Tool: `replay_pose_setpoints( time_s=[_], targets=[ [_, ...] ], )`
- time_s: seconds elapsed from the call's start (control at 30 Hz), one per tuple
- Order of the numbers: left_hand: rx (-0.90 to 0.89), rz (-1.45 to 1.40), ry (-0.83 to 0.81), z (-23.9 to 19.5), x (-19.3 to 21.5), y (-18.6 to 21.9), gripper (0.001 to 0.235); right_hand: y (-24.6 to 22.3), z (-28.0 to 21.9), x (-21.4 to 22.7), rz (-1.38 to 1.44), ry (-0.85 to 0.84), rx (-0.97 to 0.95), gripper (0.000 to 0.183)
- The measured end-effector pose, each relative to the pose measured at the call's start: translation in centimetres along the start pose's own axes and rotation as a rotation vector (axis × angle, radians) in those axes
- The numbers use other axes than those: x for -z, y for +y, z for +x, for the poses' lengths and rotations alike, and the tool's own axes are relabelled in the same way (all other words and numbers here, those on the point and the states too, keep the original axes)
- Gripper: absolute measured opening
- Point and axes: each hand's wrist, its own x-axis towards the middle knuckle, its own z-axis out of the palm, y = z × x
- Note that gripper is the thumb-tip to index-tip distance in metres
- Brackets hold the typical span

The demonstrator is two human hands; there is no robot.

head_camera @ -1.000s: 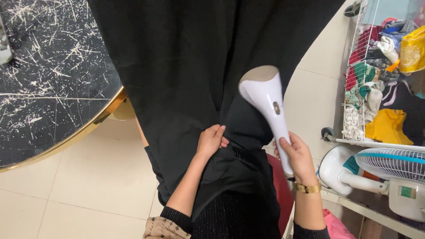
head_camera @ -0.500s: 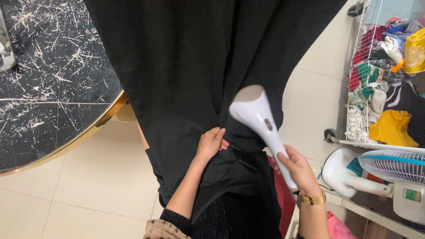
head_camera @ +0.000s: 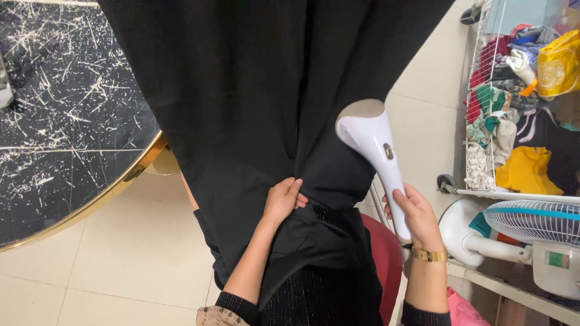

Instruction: The person uses a handheld garment steamer to remove wrinkles from a pair of black trousers hanging vertically. They hold the fabric with one hand while moving the steamer up and down the leg of the trousers.

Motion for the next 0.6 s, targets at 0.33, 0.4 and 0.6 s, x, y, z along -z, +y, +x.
replay_pose_setpoints(
  time_s=[0.33,0.4,0.6],
  targets=[
    [-0.012,0.005,0.011,0.1,0.0,-0.3,0.037,-3.9,2.3,-0.4,0.010,0.002,0.105,0.039],
    [0.004,0.018,0.004,0.1,0.0,-0.2,0.037,-4.7,2.6,-0.5,-0.002,-0.003,0.124,0.039],
    [0.002,0.006,0.008,0.1,-0.1,-0.3,0.036,-8.2,3.2,-1.8,0.064,-0.035,0.201,0.038]
  ],
)
